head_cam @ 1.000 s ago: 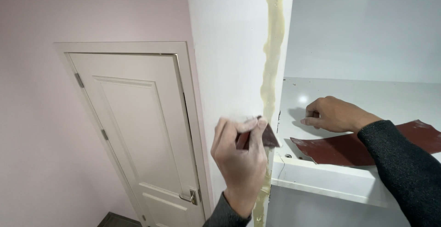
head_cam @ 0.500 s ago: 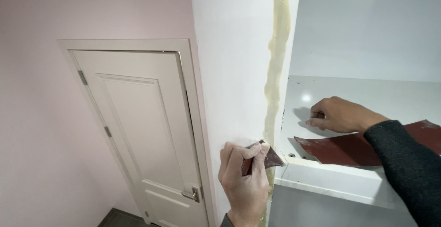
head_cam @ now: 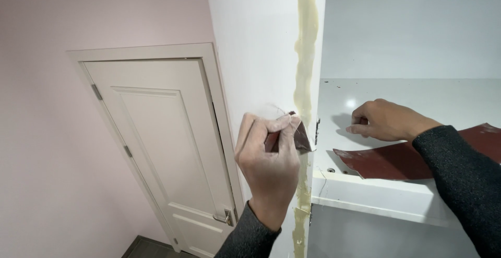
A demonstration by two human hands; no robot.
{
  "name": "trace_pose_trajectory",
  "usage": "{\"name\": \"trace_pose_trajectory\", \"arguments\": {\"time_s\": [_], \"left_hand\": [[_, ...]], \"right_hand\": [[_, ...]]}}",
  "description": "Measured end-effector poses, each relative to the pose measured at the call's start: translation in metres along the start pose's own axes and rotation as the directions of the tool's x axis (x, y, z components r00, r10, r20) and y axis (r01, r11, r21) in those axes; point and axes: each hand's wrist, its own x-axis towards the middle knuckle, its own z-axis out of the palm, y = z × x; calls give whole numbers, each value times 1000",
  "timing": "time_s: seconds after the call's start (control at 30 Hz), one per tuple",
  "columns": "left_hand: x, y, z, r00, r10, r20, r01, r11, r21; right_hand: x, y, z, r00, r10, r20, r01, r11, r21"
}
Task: Sanding and scraping the vertical edge of a cabinet to smooth the finish.
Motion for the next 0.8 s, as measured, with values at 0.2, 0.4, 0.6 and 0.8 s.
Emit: {"name": "trace_pose_trajectory", "arguments": {"time_s": [0.2, 0.4, 0.6, 0.8], "left_hand": [[-44, -15, -7, 997, -75, 29, 76, 996, -40], [-25, -12, -5, 994, 56, 94, -68, 990, 127], [-12, -8, 0, 997, 21, 76, -32, 989, 144], [-52, -13, -10, 997, -23, 79, 25, 999, -24]], "right_hand": [[2, 0, 1, 1000, 4, 7, -4, 1000, -30], [2, 4, 1, 1000, 13, 8, -12, 1000, -10], [0, -3, 0, 1000, -19, 1, 19, 1000, -24], [-1, -1, 2, 1000, -19, 13, 19, 999, -33]]}}
